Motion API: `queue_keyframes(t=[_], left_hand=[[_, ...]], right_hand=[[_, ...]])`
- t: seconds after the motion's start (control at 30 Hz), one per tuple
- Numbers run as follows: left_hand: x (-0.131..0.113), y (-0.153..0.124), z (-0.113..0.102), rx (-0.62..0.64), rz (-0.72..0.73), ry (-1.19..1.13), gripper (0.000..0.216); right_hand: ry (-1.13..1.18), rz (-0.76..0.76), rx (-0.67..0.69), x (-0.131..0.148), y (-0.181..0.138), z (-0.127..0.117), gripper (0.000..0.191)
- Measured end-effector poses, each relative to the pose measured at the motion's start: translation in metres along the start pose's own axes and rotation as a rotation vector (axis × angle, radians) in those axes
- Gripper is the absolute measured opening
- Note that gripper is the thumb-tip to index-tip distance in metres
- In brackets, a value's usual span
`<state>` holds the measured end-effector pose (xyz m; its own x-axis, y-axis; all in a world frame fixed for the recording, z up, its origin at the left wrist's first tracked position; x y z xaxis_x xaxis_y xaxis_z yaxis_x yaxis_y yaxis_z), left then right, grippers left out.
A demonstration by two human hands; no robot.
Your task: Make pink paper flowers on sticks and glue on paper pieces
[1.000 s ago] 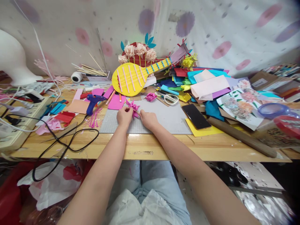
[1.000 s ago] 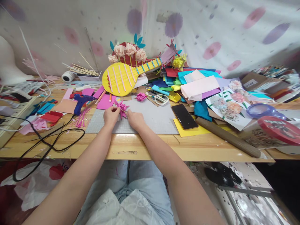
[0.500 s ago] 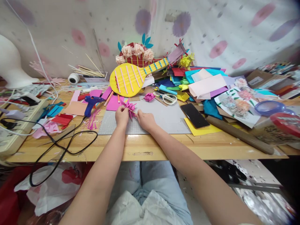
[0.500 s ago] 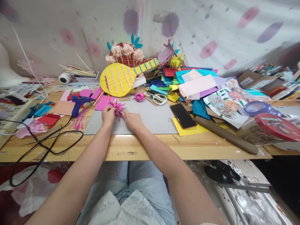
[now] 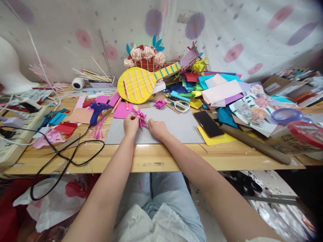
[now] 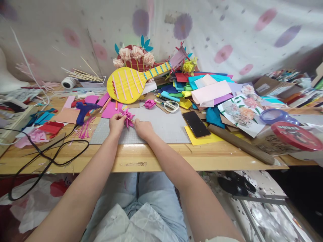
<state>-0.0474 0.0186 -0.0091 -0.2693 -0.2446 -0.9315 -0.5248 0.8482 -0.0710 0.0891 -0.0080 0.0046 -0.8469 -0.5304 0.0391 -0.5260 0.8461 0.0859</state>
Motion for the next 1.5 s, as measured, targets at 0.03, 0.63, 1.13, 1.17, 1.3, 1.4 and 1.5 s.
queue_keyframes(t=[0.03, 0.63, 1.13, 1.17, 1.3, 1.4, 1.5], left_hand=[[-0.001, -0.001, 0.000, -0.003, 0.017, 0.025, 0.013], [-0.006, -0.014, -0.002, -0.055, 0.118, 0.226, 0.011], [-0.005, -0.013, -0.002, -0.065, 0.100, 0.283, 0.016], [-0.006, -0.014, -0.002, -0.065, 0.100, 0.299, 0.017], [-0.005, -0.014, -0.002, -0.062, 0.111, 0.304, 0.019], [-0.004, -0.013, -0.002, -0.049, 0.120, 0.285, 0.018], [-0.005, -0.013, -0.002, -0.045, 0.128, 0.263, 0.018]], right_hand=[[-0.006, 0.009, 0.001, 0.000, 0.000, 0.001, 0.041], [-0.025, 0.045, 0.018, -0.001, 0.002, 0.003, 0.042], [0.015, 0.032, 0.038, 0.003, 0.000, 0.000, 0.044], [0.018, 0.038, 0.036, 0.002, 0.000, 0.000, 0.044], [0.059, 0.039, -0.001, 0.001, -0.001, -0.001, 0.042], [0.096, 0.035, -0.014, 0.000, -0.002, -0.002, 0.042], [0.089, 0.047, -0.007, -0.001, -0.002, -0.004, 0.041]])
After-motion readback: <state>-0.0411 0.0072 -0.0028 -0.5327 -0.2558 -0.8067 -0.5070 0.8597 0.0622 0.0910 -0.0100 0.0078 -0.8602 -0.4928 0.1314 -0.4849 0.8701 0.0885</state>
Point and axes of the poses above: each hand's wrist, its own y-axis towards the middle knuckle, its own z-axis out of the palm, x = y × z, the point moved 3 cm from there along y, towards the middle knuckle, and after that the axes turned 12 degrees about -z, right-handed, at the moved point
